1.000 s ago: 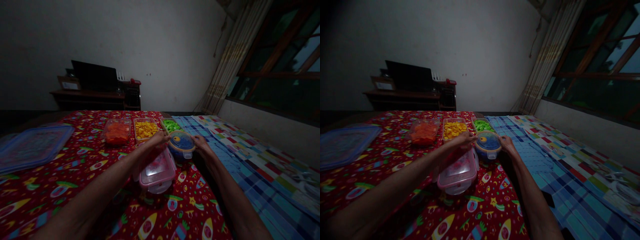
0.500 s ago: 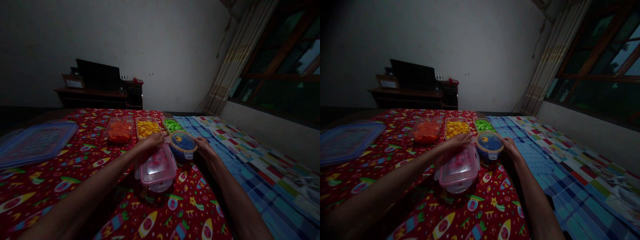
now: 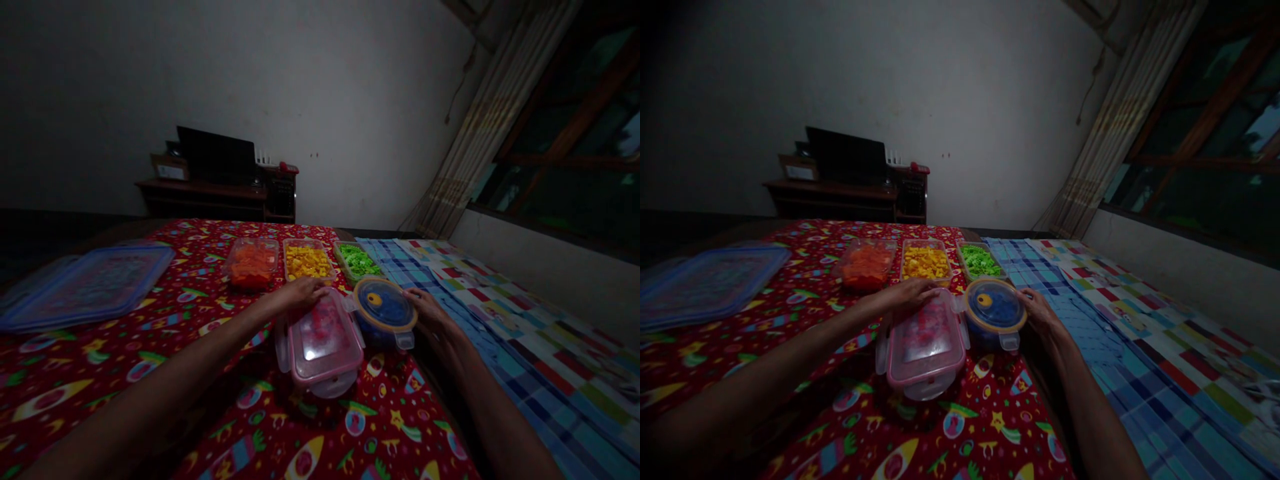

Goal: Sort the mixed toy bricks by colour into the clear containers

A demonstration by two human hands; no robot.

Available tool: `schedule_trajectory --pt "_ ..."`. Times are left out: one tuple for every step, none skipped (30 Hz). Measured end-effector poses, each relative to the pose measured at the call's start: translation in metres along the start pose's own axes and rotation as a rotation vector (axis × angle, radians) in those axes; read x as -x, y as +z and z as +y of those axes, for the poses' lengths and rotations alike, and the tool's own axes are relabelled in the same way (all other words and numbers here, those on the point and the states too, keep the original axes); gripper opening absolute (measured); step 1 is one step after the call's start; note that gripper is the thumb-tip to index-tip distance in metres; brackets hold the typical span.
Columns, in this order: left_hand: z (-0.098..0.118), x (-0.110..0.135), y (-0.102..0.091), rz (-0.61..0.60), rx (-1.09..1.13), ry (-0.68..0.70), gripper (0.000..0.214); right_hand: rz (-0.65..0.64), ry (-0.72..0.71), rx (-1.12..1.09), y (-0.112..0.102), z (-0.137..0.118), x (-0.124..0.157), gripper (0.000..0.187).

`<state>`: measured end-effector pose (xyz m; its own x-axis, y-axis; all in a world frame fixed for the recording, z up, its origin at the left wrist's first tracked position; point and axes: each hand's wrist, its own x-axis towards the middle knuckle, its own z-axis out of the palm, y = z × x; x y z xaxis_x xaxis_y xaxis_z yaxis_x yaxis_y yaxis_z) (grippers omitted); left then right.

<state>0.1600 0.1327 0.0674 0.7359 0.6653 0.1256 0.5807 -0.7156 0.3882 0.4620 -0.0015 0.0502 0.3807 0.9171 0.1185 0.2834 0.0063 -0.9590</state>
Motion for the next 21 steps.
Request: schedule_trajectory --pt "-0.001 0.002 0.000 0.002 -0.014 -0.007 0.039 -0.007 0.022 -0.015 0.002 -0.003 0.000 0.047" --pt "-0.002 0.003 0.001 0.005 -0.024 -0.007 0.041 -0.011 0.049 -0.042 0.003 -0.007 0.000 0.047" --pt "-0.002 0.004 0.002 0.004 -0.027 0.002 0.041 -0.014 0.070 -0.061 0.004 -0.009 0.000 0.047" --pt "-0.002 0.005 0.003 0.005 -0.024 0.021 0.042 -0.016 0.077 -0.050 0.005 -0.010 -0.001 0.047" --pt "-0.001 0.006 0.003 0.014 -0.021 0.046 0.042 -0.014 0.080 -0.022 0.005 -0.011 -0.001 0.046" --pt "-0.001 0.007 0.003 0.036 -0.024 0.069 0.042 -0.001 0.082 0.021 0.003 -0.010 -0.002 0.045" --pt "-0.001 0.009 0.001 0.075 -0.037 0.090 0.042 0.025 0.082 0.076 0.001 -0.009 -0.004 0.044" --pt "-0.002 0.012 -0.002 0.132 -0.058 0.109 0.042 0.068 0.075 0.137 -0.002 -0.008 -0.005 0.043" --pt "-0.005 0.016 -0.008 0.205 -0.084 0.120 0.042 0.127 0.056 0.196 -0.006 -0.008 -0.006 0.042" --pt "-0.011 0.023 -0.015 0.283 -0.111 0.125 0.042 0.192 0.024 0.248 -0.011 -0.008 -0.007 0.042" --pt "-0.021 0.032 -0.024 0.353 -0.136 0.129 0.042 0.251 -0.018 0.285 -0.016 -0.010 -0.007 0.042" --pt "-0.034 0.044 -0.034 0.419 -0.163 0.118 0.042 0.292 -0.066 0.303 -0.020 -0.013 -0.006 0.043" --pt "-0.050 0.059 -0.045 0.449 -0.199 0.094 0.042 0.316 -0.116 0.300 -0.024 -0.017 -0.004 0.043" --pt "-0.070 0.077 -0.056 0.475 -0.247 0.045 0.042 0.325 -0.158 0.285 -0.028 -0.023 -0.001 0.044" --pt "-0.092 0.097 -0.065 0.506 -0.293 -0.030 0.043 0.321 -0.189 0.262 -0.030 -0.030 0.003 0.043" --pt "-0.116 0.118 -0.073 0.529 -0.336 -0.125 0.045 0.309 -0.209 0.241 -0.031 -0.038 0.007 0.042" --pt "-0.139 0.140 -0.079 0.550 -0.381 -0.233 0.047 0.293 -0.222 0.224 -0.031 -0.045 0.011 0.042" --pt "-0.161 0.161 -0.083 0.565 -0.434 -0.344 0.049 0.272 -0.230 0.208 -0.030 -0.053 0.015 0.041" --pt "-0.180 0.181 -0.084 0.552 -0.482 -0.444 0.051 0.249 -0.236 0.194 -0.027 -0.059 0.018 0.040" --pt "-0.196 0.198 -0.083 0.507 -0.521 -0.541 0.052 0.224 -0.243 0.181 -0.022 -0.066 0.021 0.040" --pt "-0.208 0.211 -0.081 0.433 -0.538 -0.623 0.051 0.199 -0.249 0.168 -0.017 -0.072 0.023 0.040"
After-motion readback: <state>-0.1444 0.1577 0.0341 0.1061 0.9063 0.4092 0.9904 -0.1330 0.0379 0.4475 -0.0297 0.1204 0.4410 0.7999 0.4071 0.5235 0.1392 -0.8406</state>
